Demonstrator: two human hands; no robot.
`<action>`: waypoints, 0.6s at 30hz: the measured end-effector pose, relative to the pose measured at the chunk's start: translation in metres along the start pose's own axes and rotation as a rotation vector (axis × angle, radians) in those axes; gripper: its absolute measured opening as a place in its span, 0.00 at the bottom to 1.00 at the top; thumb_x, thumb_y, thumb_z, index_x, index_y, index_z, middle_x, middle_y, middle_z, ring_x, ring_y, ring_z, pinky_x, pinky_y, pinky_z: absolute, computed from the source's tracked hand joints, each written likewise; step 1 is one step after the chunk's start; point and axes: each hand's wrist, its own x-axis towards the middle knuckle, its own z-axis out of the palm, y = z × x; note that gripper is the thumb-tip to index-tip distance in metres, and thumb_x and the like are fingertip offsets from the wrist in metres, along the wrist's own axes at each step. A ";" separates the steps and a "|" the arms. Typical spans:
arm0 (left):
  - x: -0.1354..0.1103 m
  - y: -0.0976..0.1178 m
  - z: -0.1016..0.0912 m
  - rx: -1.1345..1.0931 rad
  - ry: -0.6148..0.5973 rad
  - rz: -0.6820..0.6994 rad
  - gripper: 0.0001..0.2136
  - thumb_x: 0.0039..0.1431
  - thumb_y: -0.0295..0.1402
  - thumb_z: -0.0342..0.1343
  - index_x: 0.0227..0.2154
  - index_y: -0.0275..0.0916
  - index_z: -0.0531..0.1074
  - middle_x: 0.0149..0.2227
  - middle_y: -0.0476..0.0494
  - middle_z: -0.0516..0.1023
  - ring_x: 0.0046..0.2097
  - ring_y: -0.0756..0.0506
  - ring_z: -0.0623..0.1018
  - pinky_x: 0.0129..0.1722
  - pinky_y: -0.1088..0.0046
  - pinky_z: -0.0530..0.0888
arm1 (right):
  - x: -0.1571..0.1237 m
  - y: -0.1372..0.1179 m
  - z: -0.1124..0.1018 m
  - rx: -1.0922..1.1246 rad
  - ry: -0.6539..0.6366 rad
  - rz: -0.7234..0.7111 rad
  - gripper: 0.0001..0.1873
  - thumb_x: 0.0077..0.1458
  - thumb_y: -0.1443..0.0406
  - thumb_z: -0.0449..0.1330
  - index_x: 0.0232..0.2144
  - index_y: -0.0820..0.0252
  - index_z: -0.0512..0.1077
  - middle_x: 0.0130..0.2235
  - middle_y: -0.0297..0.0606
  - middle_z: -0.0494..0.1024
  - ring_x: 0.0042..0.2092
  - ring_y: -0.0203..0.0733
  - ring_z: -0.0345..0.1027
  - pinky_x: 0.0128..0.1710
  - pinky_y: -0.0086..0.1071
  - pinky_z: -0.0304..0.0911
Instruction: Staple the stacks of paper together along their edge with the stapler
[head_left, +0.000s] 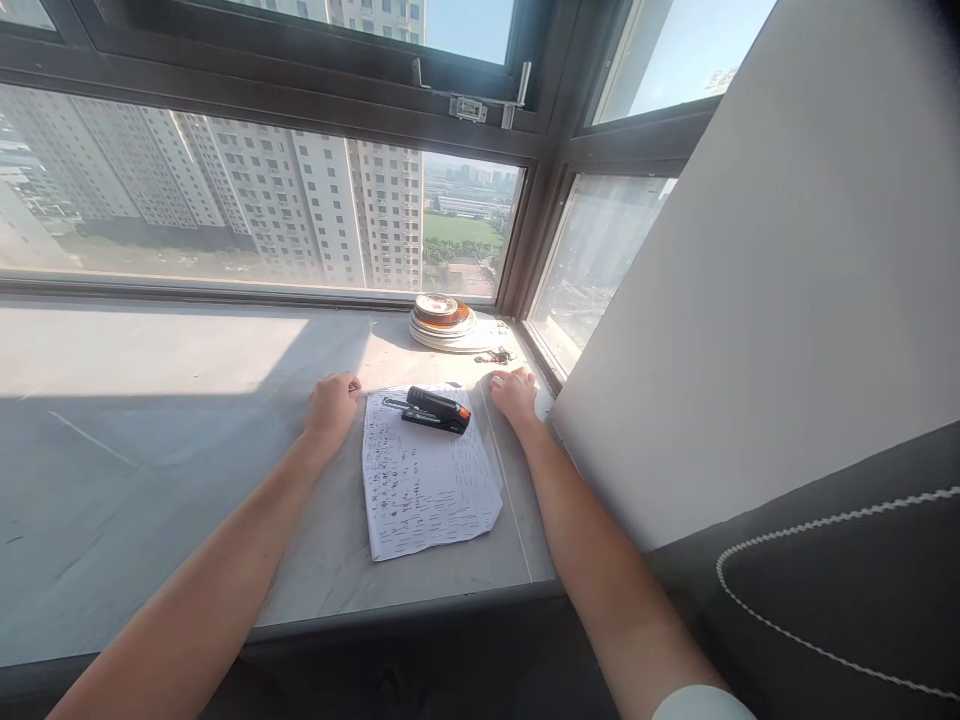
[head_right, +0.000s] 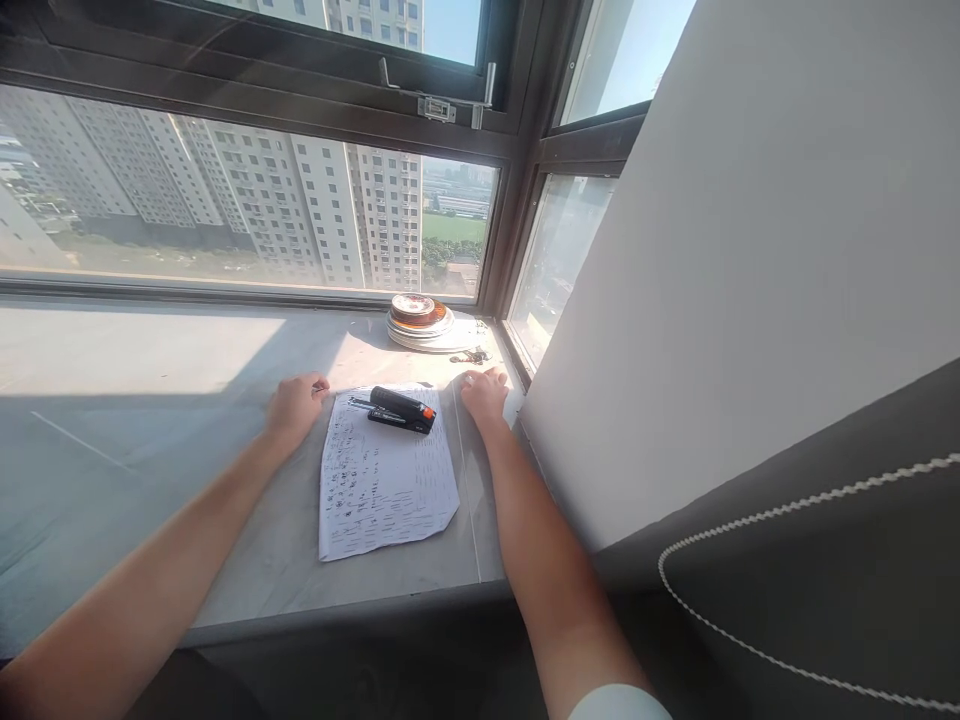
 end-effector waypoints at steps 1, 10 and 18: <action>-0.001 0.005 -0.002 0.003 0.009 0.010 0.04 0.60 0.29 0.58 0.30 0.44 0.74 0.37 0.36 0.82 0.40 0.33 0.80 0.42 0.60 0.72 | 0.000 0.000 0.000 0.003 0.004 0.005 0.18 0.63 0.66 0.62 0.53 0.57 0.82 0.55 0.55 0.74 0.61 0.62 0.62 0.58 0.48 0.61; -0.011 0.038 -0.011 -0.244 0.135 0.113 0.04 0.67 0.35 0.58 0.41 0.42 0.74 0.37 0.43 0.83 0.39 0.41 0.84 0.39 0.67 0.77 | -0.026 -0.042 -0.018 0.457 0.008 -0.479 0.18 0.71 0.55 0.56 0.53 0.54 0.78 0.53 0.45 0.75 0.53 0.49 0.69 0.52 0.42 0.68; -0.013 0.038 0.012 -0.986 0.005 -0.161 0.13 0.63 0.42 0.68 0.38 0.36 0.81 0.42 0.40 0.83 0.37 0.43 0.87 0.45 0.62 0.87 | -0.050 -0.066 0.006 0.453 -0.360 -0.901 0.23 0.63 0.59 0.69 0.58 0.54 0.73 0.51 0.44 0.79 0.54 0.50 0.71 0.57 0.46 0.68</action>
